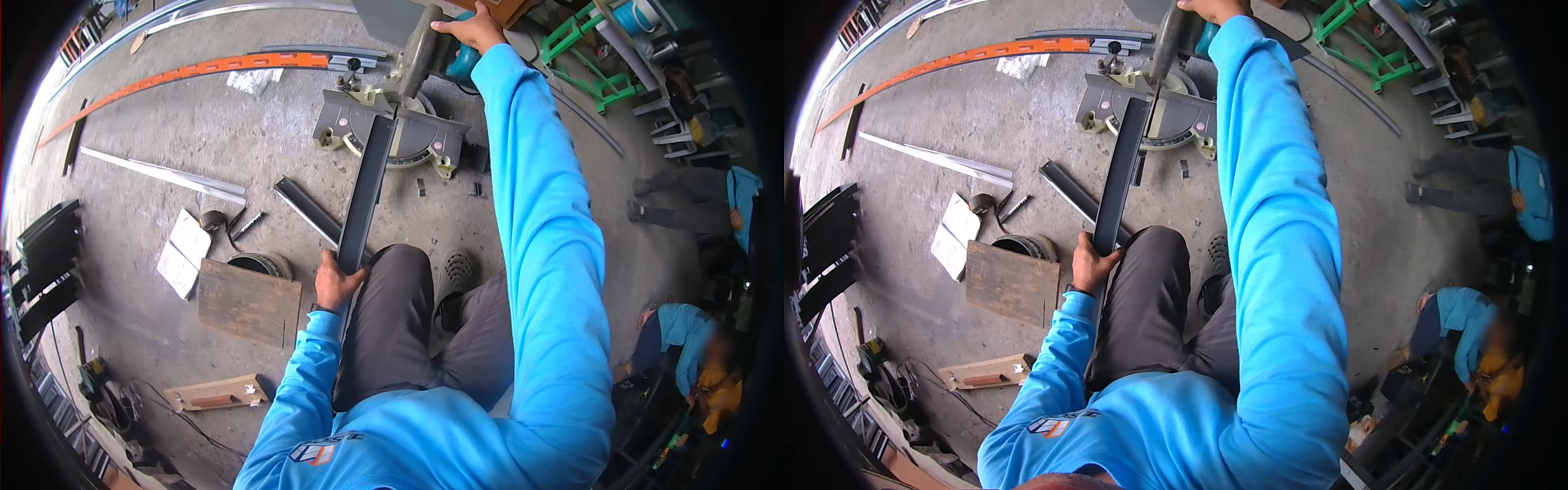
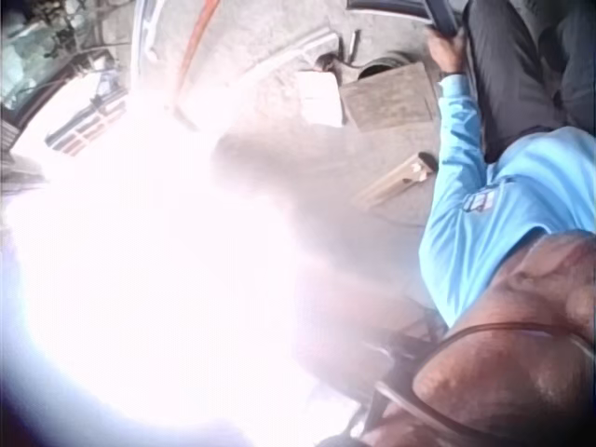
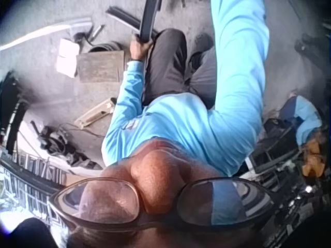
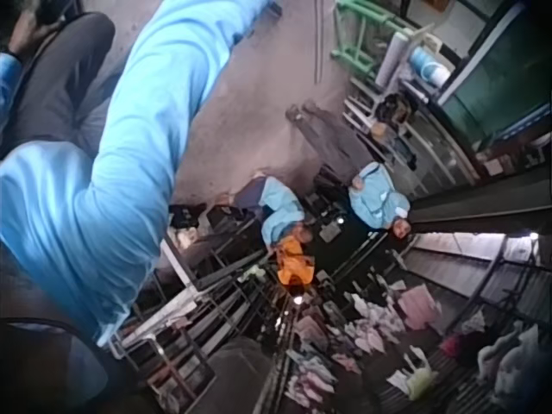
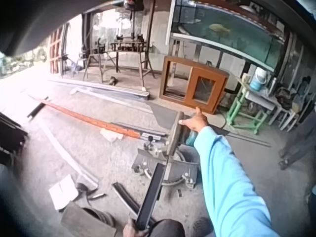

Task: Cutting metal profiles using a miter saw in a workshop.

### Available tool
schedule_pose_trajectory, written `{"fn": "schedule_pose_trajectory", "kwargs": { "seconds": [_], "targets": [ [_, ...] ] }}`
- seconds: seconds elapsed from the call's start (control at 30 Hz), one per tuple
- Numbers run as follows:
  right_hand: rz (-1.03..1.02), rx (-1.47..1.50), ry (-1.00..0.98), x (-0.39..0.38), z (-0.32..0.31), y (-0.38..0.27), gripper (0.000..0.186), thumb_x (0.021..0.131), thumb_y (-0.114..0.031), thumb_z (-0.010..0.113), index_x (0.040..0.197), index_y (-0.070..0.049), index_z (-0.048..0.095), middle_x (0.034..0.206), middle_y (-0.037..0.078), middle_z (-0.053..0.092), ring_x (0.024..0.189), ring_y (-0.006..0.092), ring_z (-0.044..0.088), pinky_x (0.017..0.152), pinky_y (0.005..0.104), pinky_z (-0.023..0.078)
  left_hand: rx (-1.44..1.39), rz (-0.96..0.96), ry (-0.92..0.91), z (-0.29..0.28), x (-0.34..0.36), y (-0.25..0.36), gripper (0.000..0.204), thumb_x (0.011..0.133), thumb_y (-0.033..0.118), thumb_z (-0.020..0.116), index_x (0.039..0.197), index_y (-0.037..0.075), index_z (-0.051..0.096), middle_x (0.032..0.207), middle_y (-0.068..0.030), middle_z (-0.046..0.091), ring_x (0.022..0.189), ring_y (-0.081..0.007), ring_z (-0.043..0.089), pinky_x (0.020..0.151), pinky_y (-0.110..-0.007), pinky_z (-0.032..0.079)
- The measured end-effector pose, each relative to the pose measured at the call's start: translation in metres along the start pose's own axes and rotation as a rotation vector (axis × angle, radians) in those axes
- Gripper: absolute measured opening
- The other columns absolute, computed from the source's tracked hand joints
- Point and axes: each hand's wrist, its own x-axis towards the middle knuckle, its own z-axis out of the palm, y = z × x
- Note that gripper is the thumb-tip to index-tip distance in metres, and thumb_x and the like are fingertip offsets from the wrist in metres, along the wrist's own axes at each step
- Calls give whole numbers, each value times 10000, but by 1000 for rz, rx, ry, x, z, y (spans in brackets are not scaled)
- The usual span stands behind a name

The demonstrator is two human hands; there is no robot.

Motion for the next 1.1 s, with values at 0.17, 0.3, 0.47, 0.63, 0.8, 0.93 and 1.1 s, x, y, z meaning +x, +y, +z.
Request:
{"fn": "schedule_pose_trajectory", "kwargs": {
  "seconds": [0.17,0.3,0.47,0.63,0.8,0.93,1.1],
  "targets": [
    [24,132,-13,-7,-3,-2,1168,641,-268,939,1550,-43,242,1405,228,541,1248,334,567,973,367,521,-119,1,-62,3,1,0,614,653,244,828,1079,-57,504,932,-292,681,889,-409,687,814,-436,536],
    [12,171,-47,-14,1,1,1133,630,-265,944,1524,-35,288,1396,222,547,1226,331,579,940,368,539,-155,41,-54,7,0,0,582,649,212,804,1071,-59,508,933,-290,681,894,-403,688,813,-432,532],
    [-31,111,-2,-2,16,19,1138,637,-355,934,1527,-52,294,1366,222,561,1004,286,644,823,356,567,-135,2,-51,5,1,4,602,654,217,796,1102,-67,510,958,-296,680,925,-410,684,841,-436,525],
    [-66,25,44,8,24,33,1151,644,-437,923,1538,-80,292,1317,214,588,778,234,704,699,343,598,-135,3,-57,5,2,7,627,656,218,795,1132,-71,508,976,-305,677,945,-415,680,861,-442,520],
    [-55,-14,57,-4,29,30,1135,644,-462,912,1527,-85,307,1239,203,633,743,231,707,706,343,592,-129,9,-57,4,5,5,645,660,221,790,1158,-75,506,995,-305,676,961,-418,676,878,-448,516],
    [-40,-44,79,-11,29,30,1123,643,-482,903,1518,-88,319,1176,195,670,714,229,710,712,342,587,-133,7,-57,4,7,8,643,659,223,788,1156,-77,511,1016,-293,680,970,-420,674,886,-444,516],
    [-46,-27,84,-12,31,36,1140,636,-489,902,1517,-72,311,1153,206,680,699,233,712,715,345,587,-162,27,-35,2,7,12,644,656,220,787,1158,-79,518,1016,-289,682,974,-418,674,888,-439,517]
  ]
}}
